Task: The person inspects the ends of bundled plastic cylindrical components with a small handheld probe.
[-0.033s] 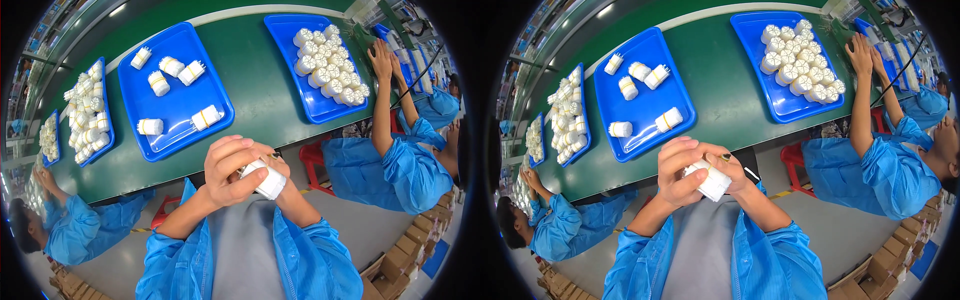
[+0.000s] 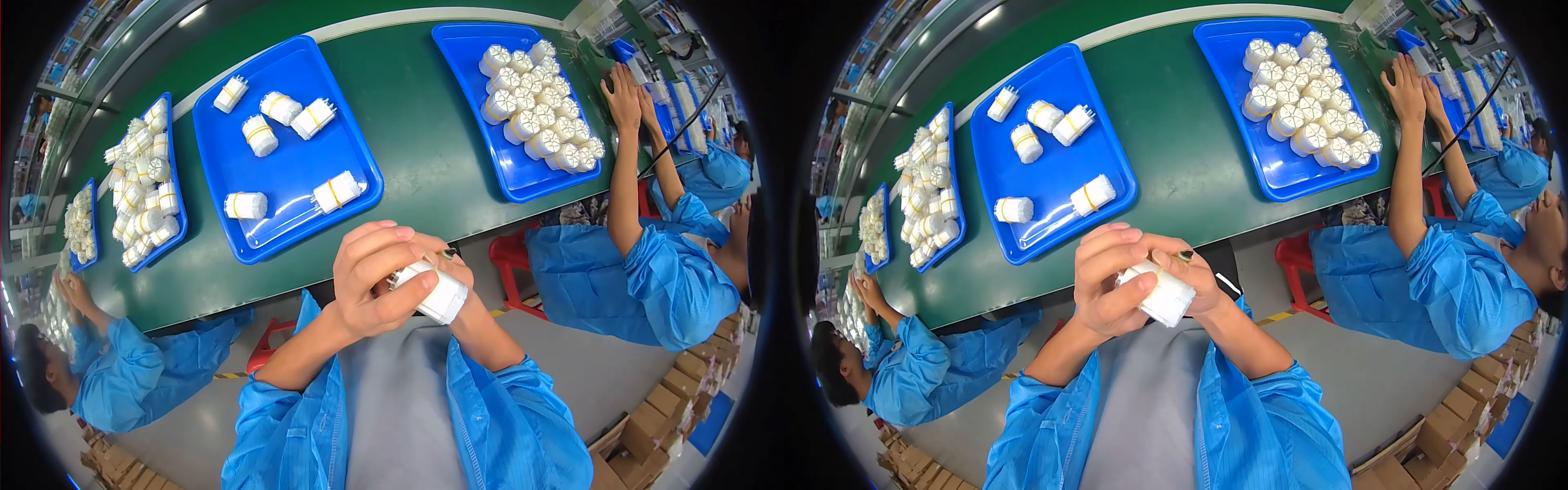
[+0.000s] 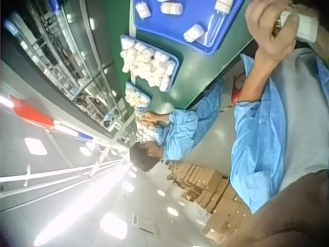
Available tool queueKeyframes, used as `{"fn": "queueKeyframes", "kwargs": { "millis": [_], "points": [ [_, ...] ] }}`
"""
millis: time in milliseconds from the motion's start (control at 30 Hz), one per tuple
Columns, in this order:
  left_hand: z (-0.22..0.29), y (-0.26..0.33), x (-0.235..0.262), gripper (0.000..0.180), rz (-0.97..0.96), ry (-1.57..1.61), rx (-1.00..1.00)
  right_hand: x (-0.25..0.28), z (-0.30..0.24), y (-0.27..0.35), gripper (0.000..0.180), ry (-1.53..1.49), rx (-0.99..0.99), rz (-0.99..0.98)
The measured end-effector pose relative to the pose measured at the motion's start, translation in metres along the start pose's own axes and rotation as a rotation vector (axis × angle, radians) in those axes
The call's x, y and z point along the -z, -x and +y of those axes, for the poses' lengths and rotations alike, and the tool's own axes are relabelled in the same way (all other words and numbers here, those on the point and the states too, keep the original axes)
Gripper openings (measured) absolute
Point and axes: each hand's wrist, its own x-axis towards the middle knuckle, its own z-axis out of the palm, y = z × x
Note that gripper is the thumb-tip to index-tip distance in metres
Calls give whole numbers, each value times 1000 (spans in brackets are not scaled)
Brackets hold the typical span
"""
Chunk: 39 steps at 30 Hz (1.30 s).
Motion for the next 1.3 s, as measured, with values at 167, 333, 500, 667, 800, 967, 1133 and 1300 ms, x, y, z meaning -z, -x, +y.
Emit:
{"fn": "queueKeyframes", "kwargs": {
  "millis": [167, 333, 500, 667, 800, 967, 1133, 1300],
  "points": [
    [3, -5, 3, 48, -19, -10, 67, 11, 10, 4, 50, -101, -49, 45],
    [7, -9, 8, 51, -26, -23, 181, 15, 17, -1, 43, -54, 27, 10],
    [7, -11, 15, 48, -122, -43, 328, 14, 19, 8, 24, 136, -31, 284],
    [5, -12, 18, 45, -123, -9, 494, 16, 21, 6, 19, 215, -49, 301],
    [10, -5, 22, 41, -78, 213, 853, -1, 3, -1, 26, 359, -75, 262],
    [9, -7, 28, 33, 23, 720, 1123, 0, -8, -4, 35, 411, -54, 183],
    [0, -6, 32, 39, 12, 993, 1216, 3, -14, -3, 35, 424, 10, 223],
    [-6, 3, 33, 48, 78, 1287, 1291, 9, -16, -2, 34, 433, 45, 229]
  ]
}}
